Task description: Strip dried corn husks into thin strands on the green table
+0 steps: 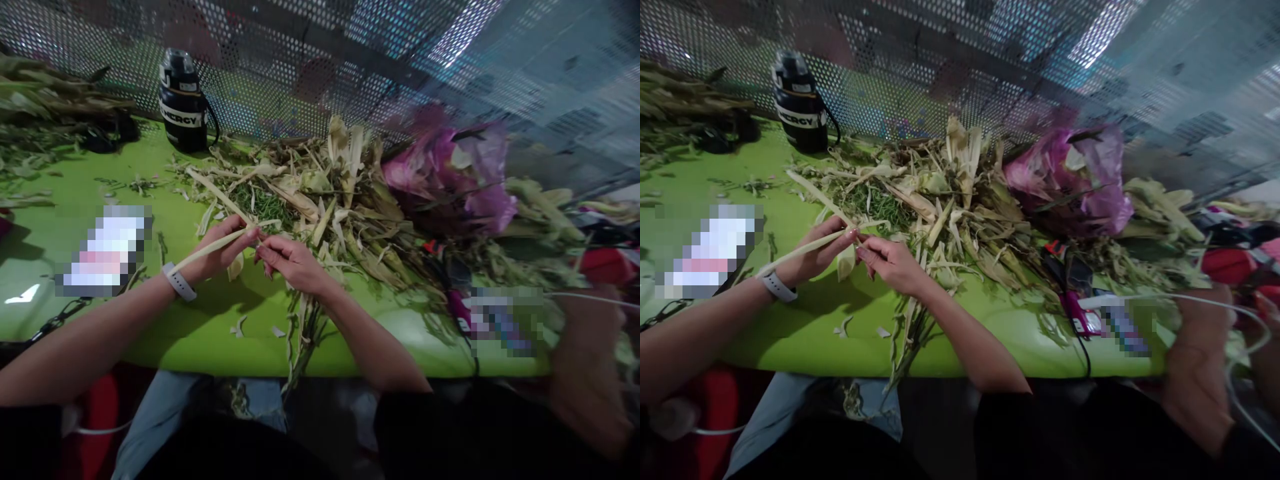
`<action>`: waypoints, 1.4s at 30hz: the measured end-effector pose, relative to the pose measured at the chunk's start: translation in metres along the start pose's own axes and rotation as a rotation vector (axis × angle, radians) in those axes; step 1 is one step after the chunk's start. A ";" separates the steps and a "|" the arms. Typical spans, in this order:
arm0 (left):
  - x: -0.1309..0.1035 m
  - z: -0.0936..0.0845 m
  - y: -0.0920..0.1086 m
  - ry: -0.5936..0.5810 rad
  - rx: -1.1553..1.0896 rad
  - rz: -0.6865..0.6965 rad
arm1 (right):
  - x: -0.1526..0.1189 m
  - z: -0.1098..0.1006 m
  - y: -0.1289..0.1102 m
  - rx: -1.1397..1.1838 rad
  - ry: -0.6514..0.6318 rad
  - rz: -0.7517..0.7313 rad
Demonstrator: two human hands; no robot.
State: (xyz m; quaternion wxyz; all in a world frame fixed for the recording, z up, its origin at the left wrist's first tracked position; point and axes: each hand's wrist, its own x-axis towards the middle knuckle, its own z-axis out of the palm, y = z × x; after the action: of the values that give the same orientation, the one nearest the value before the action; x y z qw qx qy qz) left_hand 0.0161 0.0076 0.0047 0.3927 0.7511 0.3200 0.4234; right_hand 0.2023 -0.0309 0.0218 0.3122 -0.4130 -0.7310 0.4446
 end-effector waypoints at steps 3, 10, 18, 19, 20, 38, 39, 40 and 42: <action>0.001 -0.003 -0.002 -0.033 0.108 -0.022 | -0.002 -0.006 -0.002 -0.023 -0.052 0.043; 0.003 -0.002 -0.011 -0.039 -0.063 -0.052 | 0.000 -0.013 0.000 0.000 -0.101 0.051; 0.001 -0.004 -0.003 -0.083 -0.143 -0.076 | 0.002 -0.006 0.003 0.015 -0.082 0.046; 0.002 -0.005 -0.002 -0.049 -0.021 -0.043 | 0.001 -0.005 0.002 0.009 -0.076 0.042; 0.003 -0.006 -0.002 -0.005 0.103 0.003 | 0.001 -0.005 0.001 -0.001 -0.066 0.035; 0.001 -0.001 -0.003 -0.177 -0.517 -0.255 | 0.001 -0.010 0.000 0.126 0.220 0.063; 0.001 -0.001 -0.003 -0.208 -0.531 -0.253 | 0.002 -0.008 0.000 0.151 0.204 0.075; 0.000 0.000 -0.002 -0.228 -0.532 -0.249 | 0.003 -0.007 0.001 0.164 0.157 0.088; -0.001 0.000 0.000 -0.234 -0.504 -0.238 | 0.004 -0.004 0.002 0.147 0.058 0.105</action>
State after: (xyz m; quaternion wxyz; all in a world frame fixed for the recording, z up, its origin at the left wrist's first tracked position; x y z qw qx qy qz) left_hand 0.0155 0.0071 0.0050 0.6478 0.6307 0.2433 0.3512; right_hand 0.2045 -0.0253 0.0220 0.3391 -0.4394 -0.6645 0.5004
